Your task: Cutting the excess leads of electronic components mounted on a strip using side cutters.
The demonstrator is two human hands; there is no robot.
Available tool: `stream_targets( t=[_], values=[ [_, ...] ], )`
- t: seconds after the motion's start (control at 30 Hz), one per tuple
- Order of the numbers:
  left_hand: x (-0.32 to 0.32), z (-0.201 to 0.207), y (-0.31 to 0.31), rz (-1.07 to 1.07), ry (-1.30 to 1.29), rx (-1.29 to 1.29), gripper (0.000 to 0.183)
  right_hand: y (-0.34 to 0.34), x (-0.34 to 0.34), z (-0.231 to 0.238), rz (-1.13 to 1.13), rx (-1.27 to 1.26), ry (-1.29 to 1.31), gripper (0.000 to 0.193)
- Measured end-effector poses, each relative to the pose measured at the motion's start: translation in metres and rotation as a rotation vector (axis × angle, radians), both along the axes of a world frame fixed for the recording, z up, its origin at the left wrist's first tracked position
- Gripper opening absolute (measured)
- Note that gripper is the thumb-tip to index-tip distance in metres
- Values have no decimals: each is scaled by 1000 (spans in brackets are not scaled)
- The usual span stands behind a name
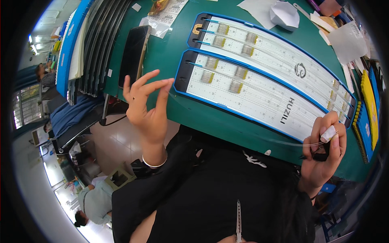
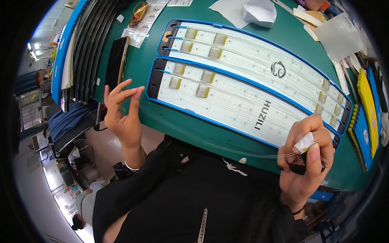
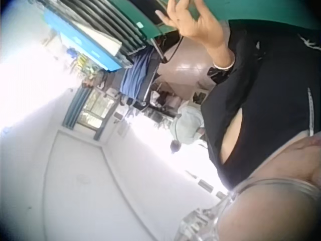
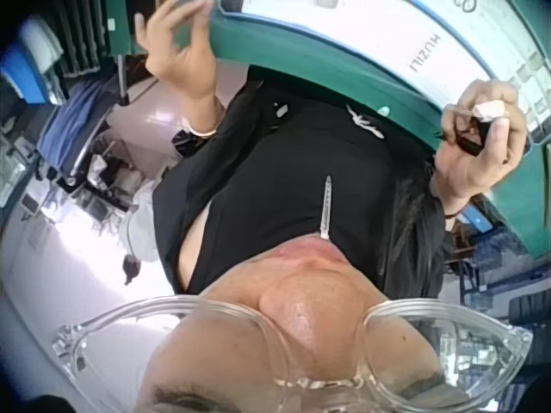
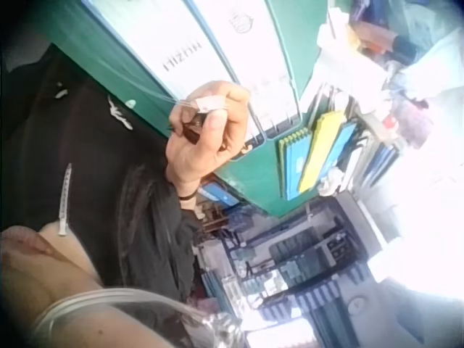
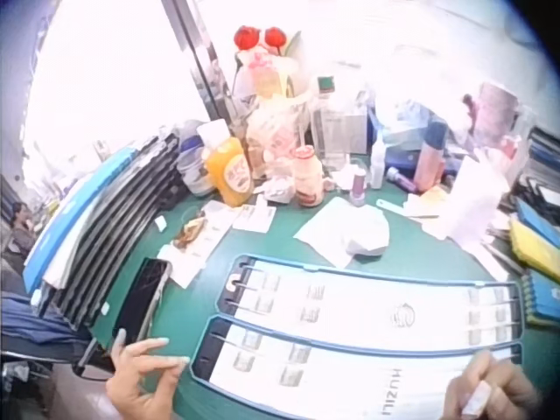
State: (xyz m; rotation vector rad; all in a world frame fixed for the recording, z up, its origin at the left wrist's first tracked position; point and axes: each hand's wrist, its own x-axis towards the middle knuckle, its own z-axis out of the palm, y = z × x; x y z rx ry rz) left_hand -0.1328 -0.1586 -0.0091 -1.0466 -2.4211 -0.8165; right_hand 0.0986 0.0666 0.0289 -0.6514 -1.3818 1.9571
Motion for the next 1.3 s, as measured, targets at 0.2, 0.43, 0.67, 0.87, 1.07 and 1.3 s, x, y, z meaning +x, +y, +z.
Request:
stream_targets(
  t=[0.2,0.43,0.67,0.87,1.07,1.3],
  values=[
    [-3,-11,-4,-35,-164,183,16,4,-5,-3,41,-42,29,30],
    [-11,-8,-8,-17,-50,-7,13,10,-3,-8,3,-29,25,28],
    [-3,-13,10,-17,-298,254,7,9,-4,-10,54,-21,27,27],
    [-5,-11,9,-87,-220,184,10,8,0,-9,59,-27,46,26],
    [-6,-17,7,-72,-210,183,17,9,-1,-11,47,-30,50,26],
    [0,-10,16,-24,-294,270,31,8,1,-11,36,-16,32,26]
  ],
)
